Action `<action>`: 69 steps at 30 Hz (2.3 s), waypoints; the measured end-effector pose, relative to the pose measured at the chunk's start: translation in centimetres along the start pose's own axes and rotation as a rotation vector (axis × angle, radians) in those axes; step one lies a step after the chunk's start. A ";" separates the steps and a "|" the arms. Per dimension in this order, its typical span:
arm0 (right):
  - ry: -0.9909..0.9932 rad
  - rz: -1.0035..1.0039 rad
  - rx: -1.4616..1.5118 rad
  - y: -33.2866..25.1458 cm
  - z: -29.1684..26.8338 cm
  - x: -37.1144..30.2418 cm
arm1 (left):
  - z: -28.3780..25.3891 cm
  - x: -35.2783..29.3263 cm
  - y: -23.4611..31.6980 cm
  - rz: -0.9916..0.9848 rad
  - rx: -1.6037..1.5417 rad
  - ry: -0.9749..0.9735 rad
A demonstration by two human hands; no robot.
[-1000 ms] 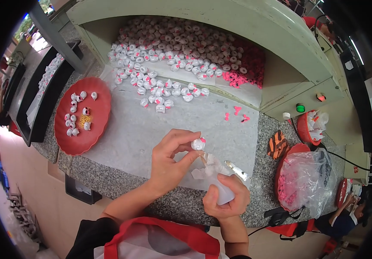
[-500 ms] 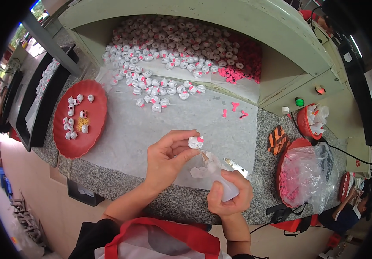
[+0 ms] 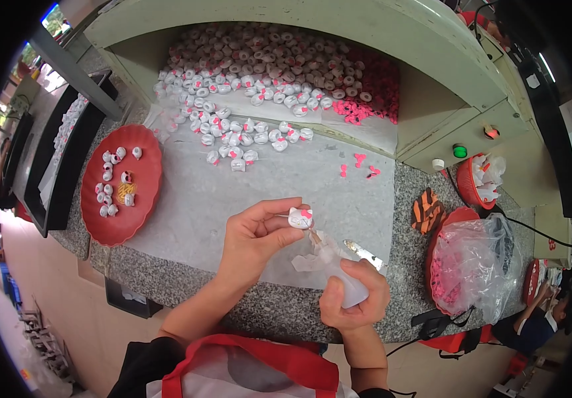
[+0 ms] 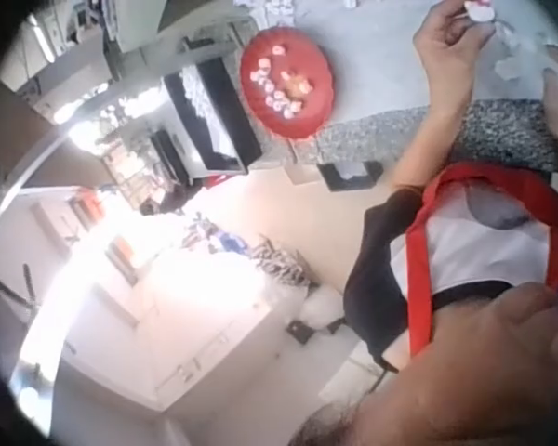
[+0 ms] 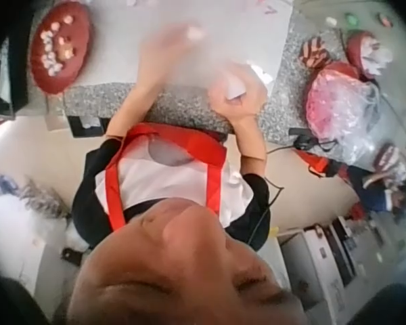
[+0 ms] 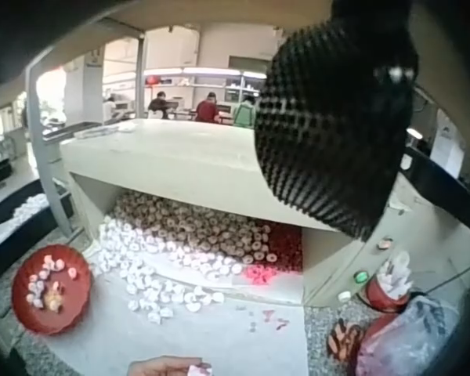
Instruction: Assembling small plastic toy figurines by applying glue and attaching accessory components.
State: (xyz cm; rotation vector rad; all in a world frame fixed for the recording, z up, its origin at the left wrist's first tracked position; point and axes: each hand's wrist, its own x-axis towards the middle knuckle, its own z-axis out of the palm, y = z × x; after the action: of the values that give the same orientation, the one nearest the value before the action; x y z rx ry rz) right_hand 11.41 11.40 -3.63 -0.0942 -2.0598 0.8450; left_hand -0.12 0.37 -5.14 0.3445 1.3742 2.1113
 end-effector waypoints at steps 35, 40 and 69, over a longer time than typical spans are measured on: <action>0.015 -0.066 0.019 0.3 0.1 0.6 | 0.4 -0.1 -0.4 0.198 0.137 -0.043; 0.043 0.197 0.086 -0.4 -0.2 1.0 | 0.3 0.1 -0.4 0.206 0.130 -0.027; -0.192 0.965 0.581 4.9 0.7 2.6 | 0.2 0.7 -3.0 0.155 0.244 0.037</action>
State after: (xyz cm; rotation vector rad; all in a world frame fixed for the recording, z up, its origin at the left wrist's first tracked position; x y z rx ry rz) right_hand 8.12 15.76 -4.97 -0.7422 -1.8010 2.0661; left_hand 0.41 1.83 -7.85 0.5277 1.6800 2.0835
